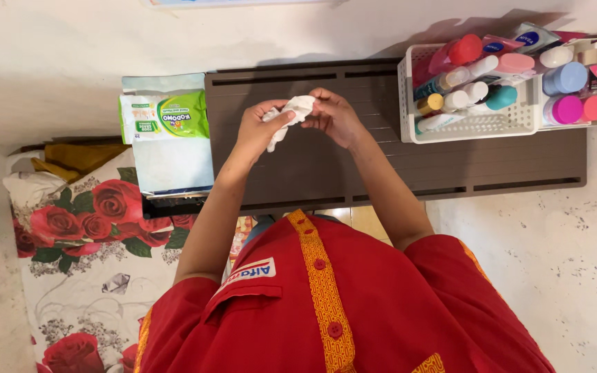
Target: The person wipes a brown slatted surface with a white wipe, moving two white plastic baskets of personal care items aside to reach the full area. The person then wipes the surface thoroughly and returns the baskets to their original positions.
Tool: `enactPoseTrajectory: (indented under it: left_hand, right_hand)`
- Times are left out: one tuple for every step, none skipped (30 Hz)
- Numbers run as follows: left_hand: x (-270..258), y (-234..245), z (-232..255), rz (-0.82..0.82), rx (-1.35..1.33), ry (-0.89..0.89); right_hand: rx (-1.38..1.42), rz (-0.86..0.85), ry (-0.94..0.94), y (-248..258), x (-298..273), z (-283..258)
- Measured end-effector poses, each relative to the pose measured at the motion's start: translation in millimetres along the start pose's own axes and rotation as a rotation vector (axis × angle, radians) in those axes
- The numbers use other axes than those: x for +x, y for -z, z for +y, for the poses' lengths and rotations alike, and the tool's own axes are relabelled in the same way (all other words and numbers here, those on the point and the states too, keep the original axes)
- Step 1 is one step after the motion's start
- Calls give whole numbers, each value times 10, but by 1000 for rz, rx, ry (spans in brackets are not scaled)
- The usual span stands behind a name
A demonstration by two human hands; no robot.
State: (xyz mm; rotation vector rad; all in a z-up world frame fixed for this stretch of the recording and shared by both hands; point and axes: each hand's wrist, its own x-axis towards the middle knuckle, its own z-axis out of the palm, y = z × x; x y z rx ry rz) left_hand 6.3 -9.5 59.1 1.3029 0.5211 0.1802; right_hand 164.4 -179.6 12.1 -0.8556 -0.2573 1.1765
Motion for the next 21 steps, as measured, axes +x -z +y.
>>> enactPoseTrajectory:
  left_hand:
    - [-22,-14,8,20,20,-7]
    - [-43,-22,22,43,40,-15]
    - [-68,-31,39,65,59,-22]
    - [-93,-45,56,91,109,-45]
    - [-121,-60,68,117,159,-67]
    - [-145,-81,69,142,209,-88]
    - [-160,-106,61,190,252,-108]
    - [-169,-129,43,236,295,-128]
    - [-174,-145,18,281,338,-148]
    - [-175,-157,-12,291,354,-183]
    - [-174,-167,-46,300,371,-218]
    - [-177,-170,-79,309,387,-251]
    - [-182,-171,-106,265,241,-136]
    - [-185,-175,-123,218,95,-21]
    - [-190,-179,-133,170,-50,93]
    - [-207,-174,-136,117,-101,119]
    - [-227,-165,-132,64,-152,145]
    - [-251,-160,-125,14,-203,169]
    - [-279,-154,-118,-9,-198,158]
    - [-311,-142,-115,-30,-195,147]
    - [-343,-133,-121,-51,-191,136]
  right_hand:
    - [-36,24,-7,-11,-23,-7]
    - [-73,46,-15,-26,-42,-10]
    - [-94,56,1,-46,-56,-9]
    - [-116,67,19,-67,-62,-16]
    - [-137,78,38,-89,-72,-27]
    - [-212,67,78,-114,-92,-34]
    - [-287,55,119,-147,-110,-35]
    - [-362,45,161,-185,-134,-25]
    - [-434,18,222,-231,-166,-1]
    - [-506,-8,284,-283,-202,26]
    - [-579,-34,345,-334,-238,41]
    - [-723,17,404,-387,-289,57]
    - [-867,69,463,-441,-347,74]
    - [-1011,123,522,-481,-386,75]
    - [-974,116,543,-502,-405,68]
    - [-936,108,563,-508,-425,81]
    - [-898,100,583,-496,-444,105]
    - [-849,119,517,-462,-453,130]
    - [-800,137,451,-411,-458,155]
    - [-752,152,383,-350,-457,183]
    - [-607,187,283,-285,-436,203]
